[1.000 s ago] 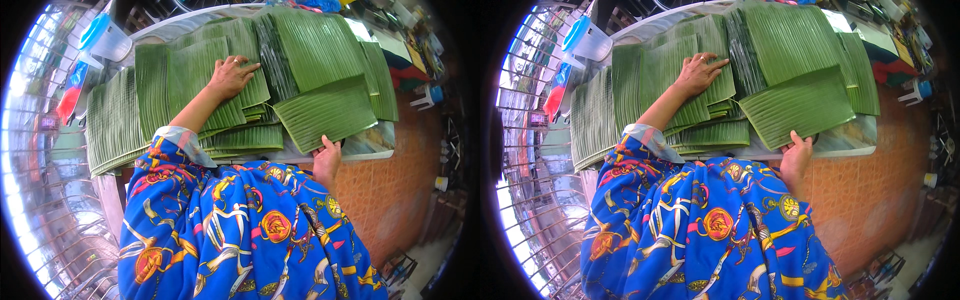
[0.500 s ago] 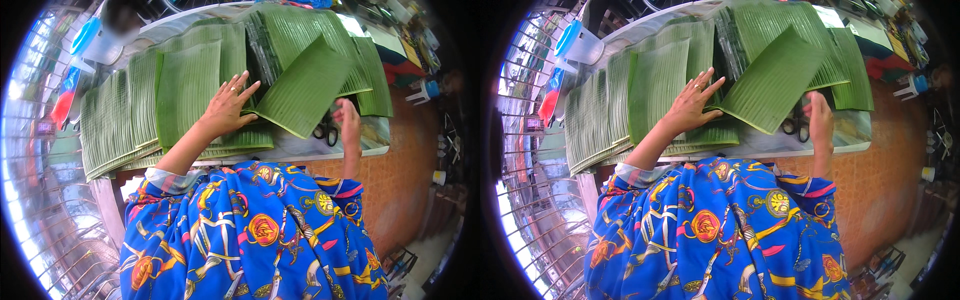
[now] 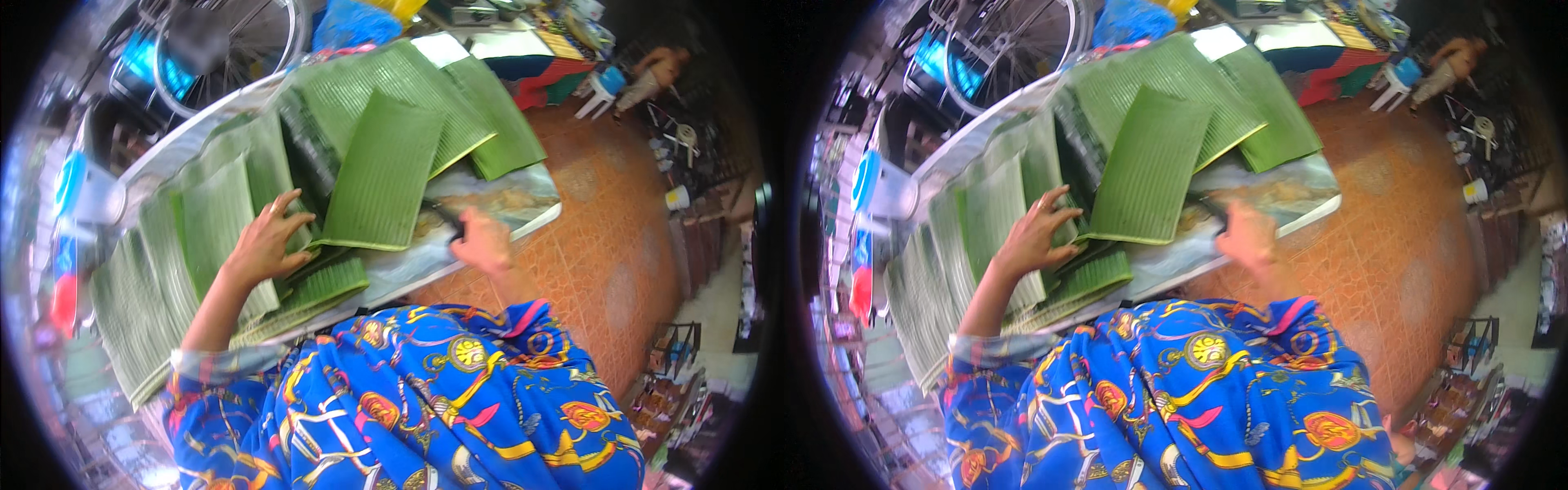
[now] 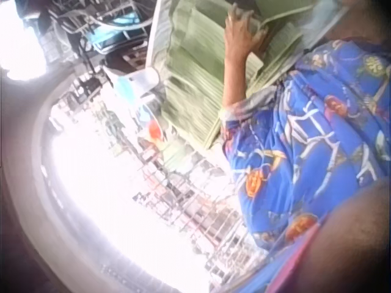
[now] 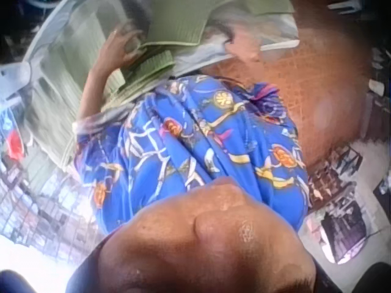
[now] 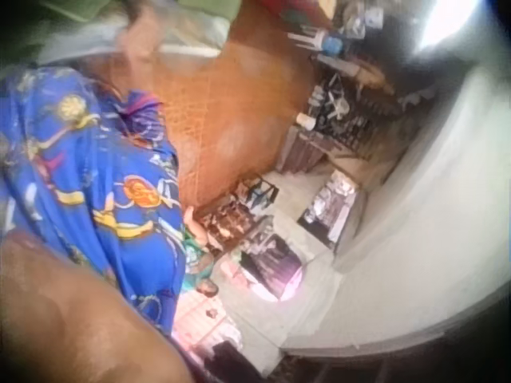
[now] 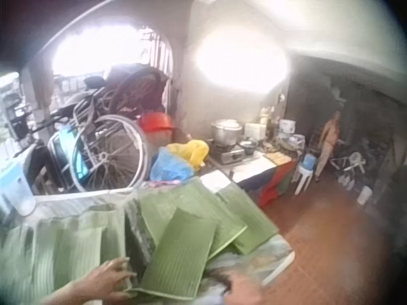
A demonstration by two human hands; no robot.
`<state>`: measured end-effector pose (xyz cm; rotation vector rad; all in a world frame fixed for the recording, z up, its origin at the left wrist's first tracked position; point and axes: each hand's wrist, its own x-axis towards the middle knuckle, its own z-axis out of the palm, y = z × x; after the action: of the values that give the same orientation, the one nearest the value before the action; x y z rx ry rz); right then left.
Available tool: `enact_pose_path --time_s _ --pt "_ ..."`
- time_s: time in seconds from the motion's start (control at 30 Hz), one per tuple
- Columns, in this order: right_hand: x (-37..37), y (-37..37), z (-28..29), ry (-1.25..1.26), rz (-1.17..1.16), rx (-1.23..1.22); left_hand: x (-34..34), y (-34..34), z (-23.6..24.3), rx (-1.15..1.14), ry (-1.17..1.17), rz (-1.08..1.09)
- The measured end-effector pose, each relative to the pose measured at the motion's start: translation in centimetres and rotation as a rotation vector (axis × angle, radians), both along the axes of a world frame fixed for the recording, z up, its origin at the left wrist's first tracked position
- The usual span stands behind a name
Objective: The person uses scissors to trim and cut large green leaves into smaller rectangular pieces. They repeatedly pick up leaves, align them, cut along the edges, and stack the cut pieces on the table.
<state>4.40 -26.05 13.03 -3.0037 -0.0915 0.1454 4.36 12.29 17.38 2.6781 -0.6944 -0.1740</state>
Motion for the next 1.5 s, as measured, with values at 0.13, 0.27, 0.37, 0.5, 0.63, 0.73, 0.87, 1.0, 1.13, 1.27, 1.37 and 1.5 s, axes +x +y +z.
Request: enact_pose_path --time_s 0.13,0.27,0.37,0.5,0.63,0.73,0.87,1.0,1.13,1.27,1.37,1.5 --pt "-1.1 -4.2 1.0 0.149 -0.131 0.04 2.5 0.5 -0.3 0.045 0.045 -0.098" --pt "-4.4 -6.3 0.6 0.51 -0.366 1.007 4.4 0.7 0.3 0.097 0.05 -0.205" --pt "-8.0 -1.4 4.4 0.566 -0.143 1.613 6.1 -0.3 1.1 0.201 0.179 -0.195" --pt "-9.6 4.7 5.4 0.946 -0.129 1.707 7.4 0.0 1.2 0.124 0.176 -0.189" --pt "-10.0 6.6 3.7 1.142 -0.185 1.697 8.3 -1.6 2.5 0.065 0.193 -0.201" --pt "-9.2 6.4 2.8 1.168 -0.189 1.634 8.6 -2.5 2.6 0.012 0.202 -0.172" --pt "-8.1 8.1 2.2 1.104 -0.202 1.555 8.8 -3.1 2.3 -0.048 0.196 -0.142" --pt "-6.4 9.8 1.1 1.055 -0.153 1.425 9.1 -3.4 2.2 -0.056 0.15 -0.157" --pt "-5.5 11.5 1.5 1.028 -0.237 1.471 9.1 -3.4 1.9 -0.077 0.146 -0.153" --pt "-5.5 12.5 1.7 0.93 -0.309 1.527 8.7 -3.2 1.6 -0.098 0.134 -0.134" --pt "-5.9 13.1 1.6 0.874 -0.353 1.52 8.3 -3.2 2.0 -0.057 0.158 -0.087" --pt "-6.4 13.1 0.4 0.788 -0.297 1.548 8.1 -2.9 2.1 -0.063 0.166 -0.092"
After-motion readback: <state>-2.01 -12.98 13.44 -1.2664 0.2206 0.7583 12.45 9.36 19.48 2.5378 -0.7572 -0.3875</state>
